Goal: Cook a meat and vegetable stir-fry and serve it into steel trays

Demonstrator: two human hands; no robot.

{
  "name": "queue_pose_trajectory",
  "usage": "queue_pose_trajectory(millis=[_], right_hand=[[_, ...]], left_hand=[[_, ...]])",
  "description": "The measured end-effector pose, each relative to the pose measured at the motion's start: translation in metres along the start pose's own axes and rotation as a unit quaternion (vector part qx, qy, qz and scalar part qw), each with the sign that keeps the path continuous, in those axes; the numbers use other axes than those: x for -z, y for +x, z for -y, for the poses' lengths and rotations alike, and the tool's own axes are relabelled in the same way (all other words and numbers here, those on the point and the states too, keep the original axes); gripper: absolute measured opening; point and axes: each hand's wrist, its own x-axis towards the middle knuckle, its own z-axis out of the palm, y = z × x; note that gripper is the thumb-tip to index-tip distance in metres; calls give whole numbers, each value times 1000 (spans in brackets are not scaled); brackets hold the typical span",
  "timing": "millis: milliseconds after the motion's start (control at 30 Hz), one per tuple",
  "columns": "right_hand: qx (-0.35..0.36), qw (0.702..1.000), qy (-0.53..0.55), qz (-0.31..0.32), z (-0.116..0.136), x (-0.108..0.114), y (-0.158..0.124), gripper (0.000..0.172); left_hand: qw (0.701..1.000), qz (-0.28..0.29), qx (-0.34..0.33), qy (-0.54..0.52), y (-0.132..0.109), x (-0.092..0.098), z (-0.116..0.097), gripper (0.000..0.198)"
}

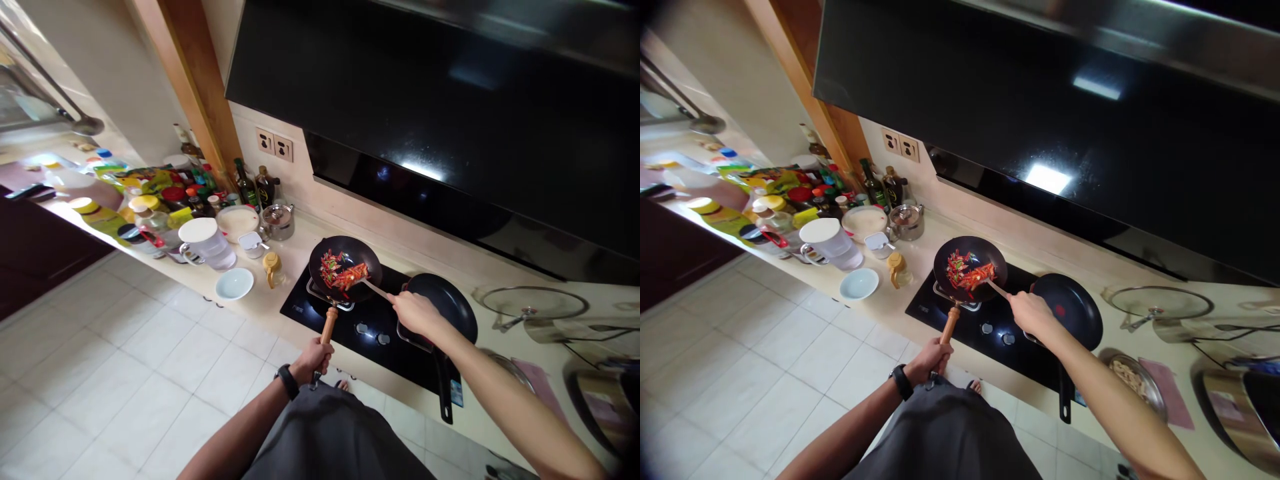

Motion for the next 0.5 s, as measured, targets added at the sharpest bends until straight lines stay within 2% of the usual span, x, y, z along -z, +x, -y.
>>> queue_pose_trajectory(millis=[167, 267, 333, 400, 500], right_hand=[[-24, 995, 57, -75, 27, -25, 56, 47], [-29, 994, 73, -76, 46, -37, 69, 48], [-17, 997, 60, -52, 54, -41, 62, 50], [-3, 999, 42, -33, 53, -39, 43, 50], [5, 999, 40, -16, 38, -23, 3, 44]], left_hand=[[1000, 13, 7, 6, 1, 2, 1, 21], [1000, 10, 7, 2, 2, 2, 1, 24], [1000, 6, 0, -3, 2, 2, 2, 25], [1000, 5, -8, -10, 2, 2, 3, 25], [1000, 2, -7, -19, 2, 3, 4, 28]])
